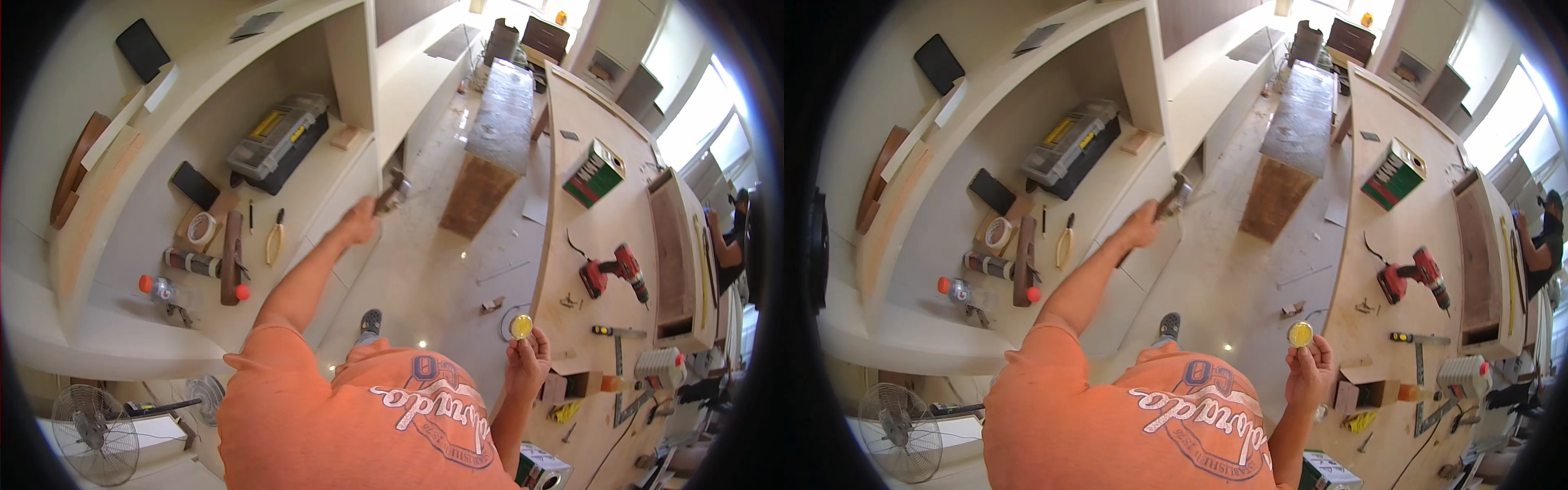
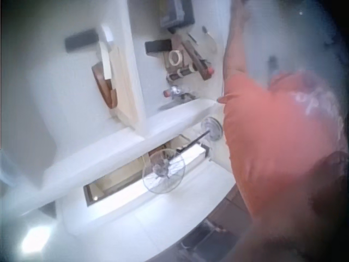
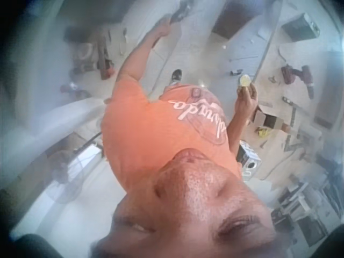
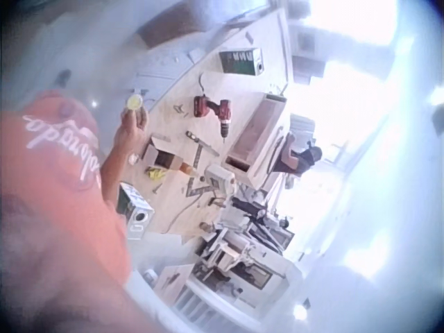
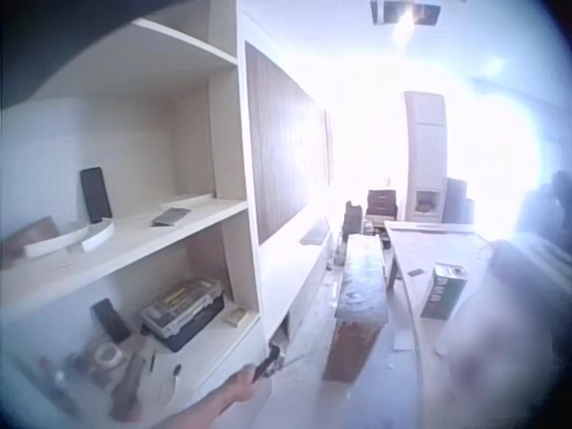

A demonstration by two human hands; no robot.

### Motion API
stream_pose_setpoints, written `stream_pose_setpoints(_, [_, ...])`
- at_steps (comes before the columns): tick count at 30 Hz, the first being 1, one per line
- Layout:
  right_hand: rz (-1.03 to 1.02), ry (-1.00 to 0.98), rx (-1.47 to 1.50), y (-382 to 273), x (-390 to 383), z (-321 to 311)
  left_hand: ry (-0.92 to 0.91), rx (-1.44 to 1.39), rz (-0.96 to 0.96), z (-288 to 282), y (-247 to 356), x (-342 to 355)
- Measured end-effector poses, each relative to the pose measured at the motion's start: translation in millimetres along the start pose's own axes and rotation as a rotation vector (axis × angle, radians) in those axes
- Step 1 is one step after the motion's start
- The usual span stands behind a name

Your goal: The person wipes a metal paint can with a yellow cloth, then retrieves a hammer and a small tool from a shelf. They use the hammer and tool to pry open the can's lid, remove the lid, and place it on the table.

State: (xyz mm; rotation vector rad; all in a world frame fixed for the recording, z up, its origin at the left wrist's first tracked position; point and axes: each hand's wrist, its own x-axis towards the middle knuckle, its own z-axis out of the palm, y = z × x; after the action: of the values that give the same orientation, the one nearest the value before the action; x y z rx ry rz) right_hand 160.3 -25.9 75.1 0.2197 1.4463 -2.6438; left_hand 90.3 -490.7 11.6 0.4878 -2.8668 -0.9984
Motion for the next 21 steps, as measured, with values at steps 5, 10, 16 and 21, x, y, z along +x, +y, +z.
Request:
stream_pose_setpoints(5, [0.055, -0.169, -0.059, 29.1, 45.2, 84.9, 0.217, 0.087, -0.062, -110.0, -96.2, 30.9])
stream_pose_setpoints(10, [0.122, -0.258, -0.097, 60.6, 84.7, 154.3, 0.268, 0.111, -0.112, -163.1, -124.7, 37.2])
stream_pose_setpoints(16, [0.173, -0.410, -0.108, 88.6, 117.9, 207.2, 0.198, 0.026, -0.099, -188.8, -124.9, 32.9])
stream_pose_setpoints(21, [0.229, -0.490, -0.115, 93.5, 146.0, 211.9, 0.332, 0.071, -0.093, -219.4, -131.1, 29.6])
